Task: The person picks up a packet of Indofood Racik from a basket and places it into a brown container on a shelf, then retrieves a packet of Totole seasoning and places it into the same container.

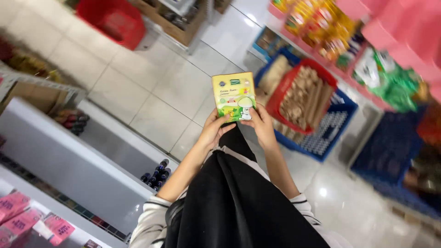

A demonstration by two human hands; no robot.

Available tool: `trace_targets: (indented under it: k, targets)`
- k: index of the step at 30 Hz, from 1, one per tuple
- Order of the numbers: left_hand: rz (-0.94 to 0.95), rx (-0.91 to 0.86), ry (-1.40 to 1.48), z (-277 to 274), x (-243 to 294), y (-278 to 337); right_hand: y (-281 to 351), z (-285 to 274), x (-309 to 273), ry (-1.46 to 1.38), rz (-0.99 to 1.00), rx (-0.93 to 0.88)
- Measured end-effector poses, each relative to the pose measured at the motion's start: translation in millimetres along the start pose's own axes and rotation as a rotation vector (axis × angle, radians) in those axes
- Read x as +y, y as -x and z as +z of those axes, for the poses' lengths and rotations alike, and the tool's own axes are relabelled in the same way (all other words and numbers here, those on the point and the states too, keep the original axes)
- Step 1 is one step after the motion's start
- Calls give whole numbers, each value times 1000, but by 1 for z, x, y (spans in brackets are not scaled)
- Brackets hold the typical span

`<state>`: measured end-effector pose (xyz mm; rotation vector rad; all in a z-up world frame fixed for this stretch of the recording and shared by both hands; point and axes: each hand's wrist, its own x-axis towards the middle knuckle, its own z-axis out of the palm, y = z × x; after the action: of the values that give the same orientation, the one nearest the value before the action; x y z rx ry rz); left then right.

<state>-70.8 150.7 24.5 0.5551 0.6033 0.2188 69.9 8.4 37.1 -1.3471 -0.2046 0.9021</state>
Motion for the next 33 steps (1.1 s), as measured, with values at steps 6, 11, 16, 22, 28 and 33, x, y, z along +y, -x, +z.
trace_targets:
  k: [6, 11, 16, 22, 28, 33]
  targets:
    - [135, 58, 55, -35, 60, -42, -100, 49, -14, 253, -163, -231]
    - [451, 233, -727, -9, 143, -106, -204, 56, -37, 268, -298, -244]
    - [848, 94, -1193, 47, 281, -153, -301, 80, -118, 100, -570, -313]
    - [1075, -9, -1330, 92, 366, -183, -339, 109, -207, 84, -676, -360]
    - [1262, 86, -1239, 109, 444, -183, -359, 193, -260, 359, -967, -245]
    - [1331, 123, -1216, 119, 525, -201, -411, 253, -327, 402, -1307, -278]
